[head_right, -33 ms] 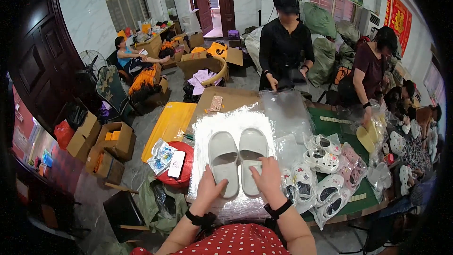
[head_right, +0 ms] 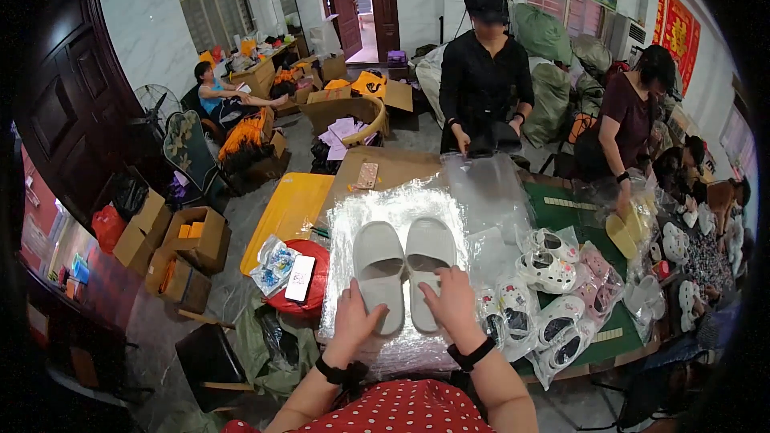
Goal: The recorder is packaging various pairs of shoes into plastic bags at a workstation.
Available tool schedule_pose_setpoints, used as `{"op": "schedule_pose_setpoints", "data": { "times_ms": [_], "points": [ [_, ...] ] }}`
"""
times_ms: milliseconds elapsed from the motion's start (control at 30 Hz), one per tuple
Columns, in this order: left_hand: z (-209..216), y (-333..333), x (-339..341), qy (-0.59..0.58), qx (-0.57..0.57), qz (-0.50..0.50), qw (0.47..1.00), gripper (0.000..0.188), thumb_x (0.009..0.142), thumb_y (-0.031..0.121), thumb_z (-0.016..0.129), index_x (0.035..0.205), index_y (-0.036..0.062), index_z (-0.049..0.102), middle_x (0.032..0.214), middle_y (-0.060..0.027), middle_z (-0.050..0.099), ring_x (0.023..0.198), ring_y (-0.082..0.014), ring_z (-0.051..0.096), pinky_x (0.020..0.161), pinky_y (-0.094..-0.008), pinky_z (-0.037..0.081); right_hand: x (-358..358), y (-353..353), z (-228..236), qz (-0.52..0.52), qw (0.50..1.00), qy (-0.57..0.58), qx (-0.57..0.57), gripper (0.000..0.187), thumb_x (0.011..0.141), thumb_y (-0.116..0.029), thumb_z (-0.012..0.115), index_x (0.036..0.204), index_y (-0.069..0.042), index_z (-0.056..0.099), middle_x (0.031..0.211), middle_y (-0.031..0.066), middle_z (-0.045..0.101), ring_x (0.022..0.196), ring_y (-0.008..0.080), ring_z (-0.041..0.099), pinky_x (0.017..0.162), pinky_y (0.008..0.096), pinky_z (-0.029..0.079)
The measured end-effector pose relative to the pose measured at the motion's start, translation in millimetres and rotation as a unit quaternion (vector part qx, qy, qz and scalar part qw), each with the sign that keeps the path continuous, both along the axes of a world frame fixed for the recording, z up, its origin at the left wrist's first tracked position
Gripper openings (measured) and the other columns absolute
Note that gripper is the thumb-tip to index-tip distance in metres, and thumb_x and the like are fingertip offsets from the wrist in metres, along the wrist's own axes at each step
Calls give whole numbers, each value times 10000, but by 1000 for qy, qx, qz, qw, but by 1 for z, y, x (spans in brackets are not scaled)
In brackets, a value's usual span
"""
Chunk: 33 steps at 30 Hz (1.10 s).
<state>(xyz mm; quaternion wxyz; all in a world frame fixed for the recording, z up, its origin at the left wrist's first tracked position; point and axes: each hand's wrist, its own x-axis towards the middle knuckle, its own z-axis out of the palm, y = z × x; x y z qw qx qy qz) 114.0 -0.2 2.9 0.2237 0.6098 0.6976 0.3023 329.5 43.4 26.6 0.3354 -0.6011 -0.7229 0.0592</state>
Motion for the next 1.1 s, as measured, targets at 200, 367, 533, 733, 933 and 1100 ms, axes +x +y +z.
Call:
{"op": "schedule_pose_setpoints", "data": {
  "times_ms": [200,367,533,733,933,1100],
  "points": [
    [-20,-6,-16,67,35,-102,992,869,769,446,724,1354,-110,402,1204,-275,558,1092,-410,503,965,-447,412,-41,17,-8,66,992,-61,-93,583,800,-451,692,1133,5,548,1018,182,555,982,372,547,811,455,485],
    [-16,-15,-23,88,75,-154,981,745,777,418,720,1312,-49,496,1195,-227,587,1104,-377,498,979,-437,409,-47,38,-40,34,992,-60,-108,511,804,-418,701,1035,14,556,983,218,569,922,392,581,768,469,506],
    [-13,-24,-40,100,113,-184,971,653,751,391,746,1249,12,562,1223,-187,586,1188,-382,471,1006,-446,403,-36,45,-51,36,997,-24,-58,375,809,-328,702,919,0,558,870,211,591,802,396,610,696,482,507],
    [-17,-37,-55,102,70,-264,957,606,726,364,759,1262,137,588,1392,-158,461,1305,-410,396,1078,-460,355,-13,38,-17,-16,985,156,-70,283,789,-212,671,847,36,548,765,223,583,726,393,585,657,458,470],
    [-16,-30,-42,170,68,-253,950,460,742,352,755,1172,213,666,1380,-154,474,1255,-401,438,1040,-461,391,60,21,-13,-30,877,478,-26,179,914,-116,595,1000,35,553,873,70,631,788,159,567,700,312,453],
    [-5,-12,-26,125,66,-244,960,349,794,396,723,1083,200,709,1288,-156,548,1154,-357,520,972,-432,437,101,-26,-3,-22,851,524,28,294,946,-114,570,1197,34,531,1063,67,627,913,124,569,796,253,436]
  ]
}}
